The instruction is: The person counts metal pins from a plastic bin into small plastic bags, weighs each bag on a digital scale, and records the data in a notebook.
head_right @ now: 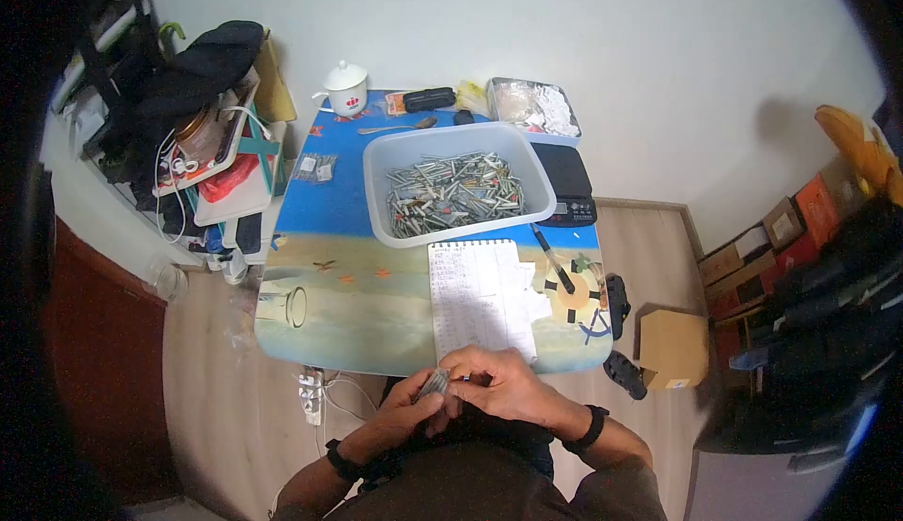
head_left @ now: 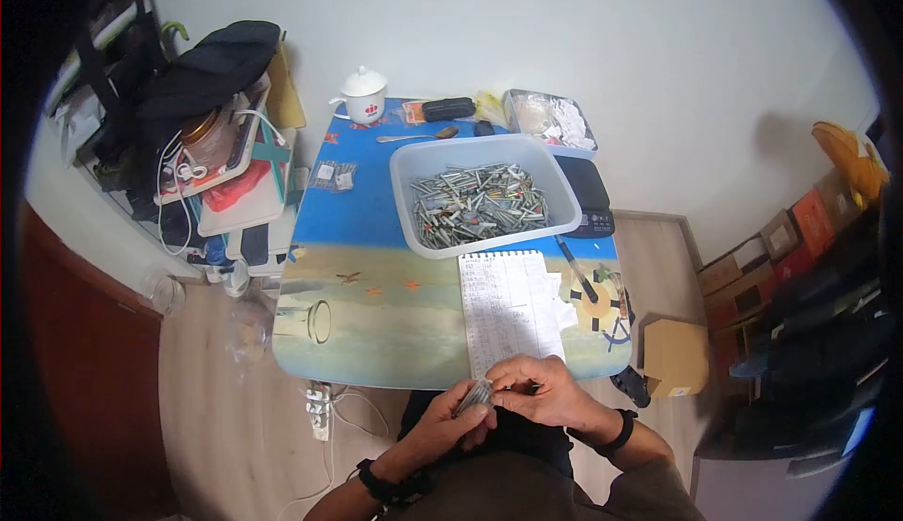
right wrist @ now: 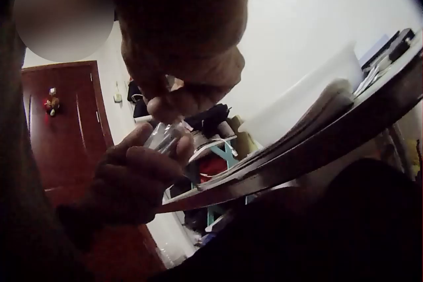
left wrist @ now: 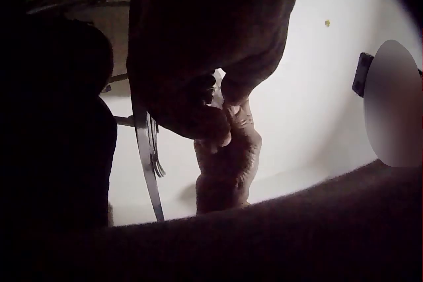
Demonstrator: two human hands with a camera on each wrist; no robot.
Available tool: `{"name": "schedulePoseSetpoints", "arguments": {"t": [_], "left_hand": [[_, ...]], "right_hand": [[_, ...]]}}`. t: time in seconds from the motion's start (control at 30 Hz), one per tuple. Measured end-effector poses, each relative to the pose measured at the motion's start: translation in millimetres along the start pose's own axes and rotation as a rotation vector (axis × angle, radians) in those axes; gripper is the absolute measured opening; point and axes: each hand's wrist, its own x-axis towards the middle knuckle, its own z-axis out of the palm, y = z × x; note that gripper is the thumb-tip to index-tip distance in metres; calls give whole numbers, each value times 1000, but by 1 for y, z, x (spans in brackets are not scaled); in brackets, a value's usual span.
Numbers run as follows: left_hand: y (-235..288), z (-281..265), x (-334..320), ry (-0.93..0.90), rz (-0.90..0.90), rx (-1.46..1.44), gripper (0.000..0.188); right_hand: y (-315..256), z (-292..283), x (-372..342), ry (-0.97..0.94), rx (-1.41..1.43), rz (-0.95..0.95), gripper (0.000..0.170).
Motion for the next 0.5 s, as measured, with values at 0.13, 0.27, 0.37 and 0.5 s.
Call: {"name": "schedulePoseSetpoints", "arguments": {"t": [0.13,0.27,0.37,0.5], "left_hand": [[1,-5,1,12,-16,-79,39],[3,-13,-1,-7,-64,-94,46],[9,-15,2,18,-71,-145,49],[12,-18,6,59,-54,-153,60]], "right_hand": [[2,-13,3,40,-181,-81,20],[14,-47,15,297,-398,-58,17],[26,-71,34,296,-610,5,24],[36,-74,43,264,-787,-21,28]]}}
